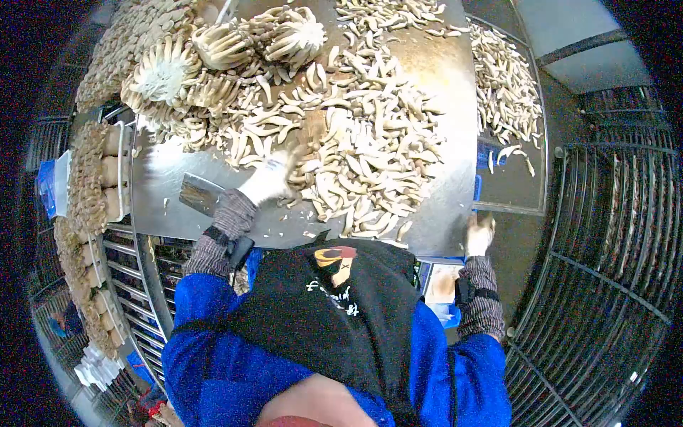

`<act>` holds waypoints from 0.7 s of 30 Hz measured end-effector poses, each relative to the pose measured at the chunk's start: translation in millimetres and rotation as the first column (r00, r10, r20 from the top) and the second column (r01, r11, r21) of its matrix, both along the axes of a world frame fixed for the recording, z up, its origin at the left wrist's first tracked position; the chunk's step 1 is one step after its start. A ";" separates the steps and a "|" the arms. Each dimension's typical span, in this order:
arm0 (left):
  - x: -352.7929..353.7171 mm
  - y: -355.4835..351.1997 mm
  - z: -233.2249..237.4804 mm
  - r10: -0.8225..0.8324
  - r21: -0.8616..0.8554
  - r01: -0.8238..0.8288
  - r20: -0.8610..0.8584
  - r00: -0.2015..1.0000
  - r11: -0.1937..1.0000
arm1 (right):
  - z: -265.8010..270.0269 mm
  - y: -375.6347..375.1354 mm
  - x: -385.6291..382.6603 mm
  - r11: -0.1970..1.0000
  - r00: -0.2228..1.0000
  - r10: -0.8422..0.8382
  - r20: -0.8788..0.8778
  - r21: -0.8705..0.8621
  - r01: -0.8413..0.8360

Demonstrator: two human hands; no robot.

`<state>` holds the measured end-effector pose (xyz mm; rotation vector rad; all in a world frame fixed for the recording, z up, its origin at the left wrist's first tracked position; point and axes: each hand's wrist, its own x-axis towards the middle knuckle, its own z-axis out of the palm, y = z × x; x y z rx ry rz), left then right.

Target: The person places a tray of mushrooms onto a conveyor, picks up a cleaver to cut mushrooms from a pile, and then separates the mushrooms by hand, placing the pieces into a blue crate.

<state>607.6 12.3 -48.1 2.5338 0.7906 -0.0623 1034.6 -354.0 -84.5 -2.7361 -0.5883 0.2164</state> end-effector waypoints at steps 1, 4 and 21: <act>-3.1 -13.8 -14.0 -0.045 0.136 0.057 -0.088 0.995 0.989 | -10.3 5.1 -1.7 0.973 0.965 0.230 0.127 0.004 -0.233; 3.4 -9.2 -27.3 0.169 0.064 -0.169 0.007 0.986 0.983 | -12.1 58.0 -28.5 0.831 0.869 0.451 0.203 0.259 -0.492; 89.7 -45.5 -69.6 0.954 -0.937 0.243 0.281 0.101 0.250 | 87.7 260.6 -198.3 0.534 0.409 0.840 -0.357 0.677 -0.506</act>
